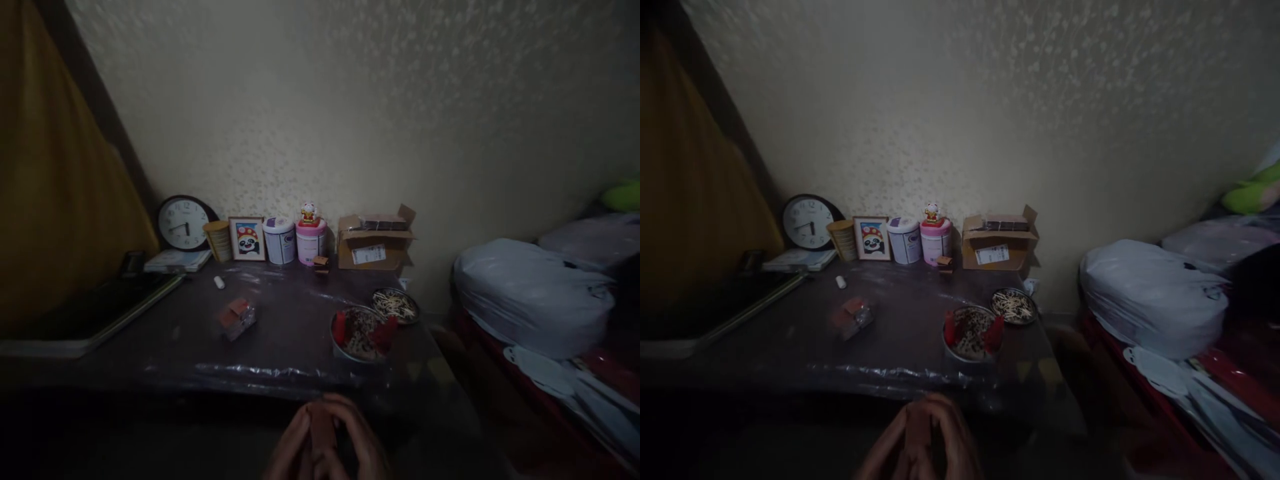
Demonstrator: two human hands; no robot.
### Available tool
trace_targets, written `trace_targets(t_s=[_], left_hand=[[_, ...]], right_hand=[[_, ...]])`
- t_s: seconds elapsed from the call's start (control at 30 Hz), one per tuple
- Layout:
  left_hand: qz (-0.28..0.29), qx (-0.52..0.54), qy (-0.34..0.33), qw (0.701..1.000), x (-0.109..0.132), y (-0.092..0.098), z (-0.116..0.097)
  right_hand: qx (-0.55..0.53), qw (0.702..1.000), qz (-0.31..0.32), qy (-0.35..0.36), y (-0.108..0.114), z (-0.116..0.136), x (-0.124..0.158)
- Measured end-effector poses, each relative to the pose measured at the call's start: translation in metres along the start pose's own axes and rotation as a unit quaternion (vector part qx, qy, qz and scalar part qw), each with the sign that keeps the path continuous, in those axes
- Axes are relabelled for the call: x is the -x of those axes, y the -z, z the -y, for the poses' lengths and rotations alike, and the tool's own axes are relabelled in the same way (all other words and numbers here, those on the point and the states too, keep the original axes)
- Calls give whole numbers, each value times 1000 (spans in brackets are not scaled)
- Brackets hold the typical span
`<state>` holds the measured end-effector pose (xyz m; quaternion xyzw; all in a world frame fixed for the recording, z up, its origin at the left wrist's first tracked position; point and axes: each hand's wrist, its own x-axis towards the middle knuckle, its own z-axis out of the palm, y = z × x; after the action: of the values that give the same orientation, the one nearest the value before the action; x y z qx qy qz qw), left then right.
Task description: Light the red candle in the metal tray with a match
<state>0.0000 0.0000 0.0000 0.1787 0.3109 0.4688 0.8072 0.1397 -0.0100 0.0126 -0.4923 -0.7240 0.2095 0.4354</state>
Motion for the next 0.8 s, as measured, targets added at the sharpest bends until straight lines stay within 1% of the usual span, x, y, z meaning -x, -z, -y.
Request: trace_targets(t_s=[0.17,0.3,0.37,0.4,0.47,0.53,0.6,0.67,0.8], left_hand=[[32,21,-49,998,5,-3,6],[64,24,-58,996,4,-4,10],[81,23,-61,995,4,-4,9],[88,23,-61,994,4,-4,8],[93,26,-53,994,6,-3,5],[87,30,-33,995,8,-3,4],[80,21,-6,997,8,-1,5],[88,5,14,996,7,1,9],[107,-4,27,994,4,3,17]], right_hand=[[-43,999,2,-9,-4,4,4],[-72,997,5,-15,-5,2,3],[-107,994,23,-20,-2,0,0],[-133,990,43,-25,1,-1,-2],[-189,977,93,-43,8,-3,-6],[-229,964,113,-75,15,-6,-10],[-244,957,104,-115,18,-9,-13],[-244,954,90,-150,18,-12,-14],[-226,953,82,-184,11,-19,-13]])
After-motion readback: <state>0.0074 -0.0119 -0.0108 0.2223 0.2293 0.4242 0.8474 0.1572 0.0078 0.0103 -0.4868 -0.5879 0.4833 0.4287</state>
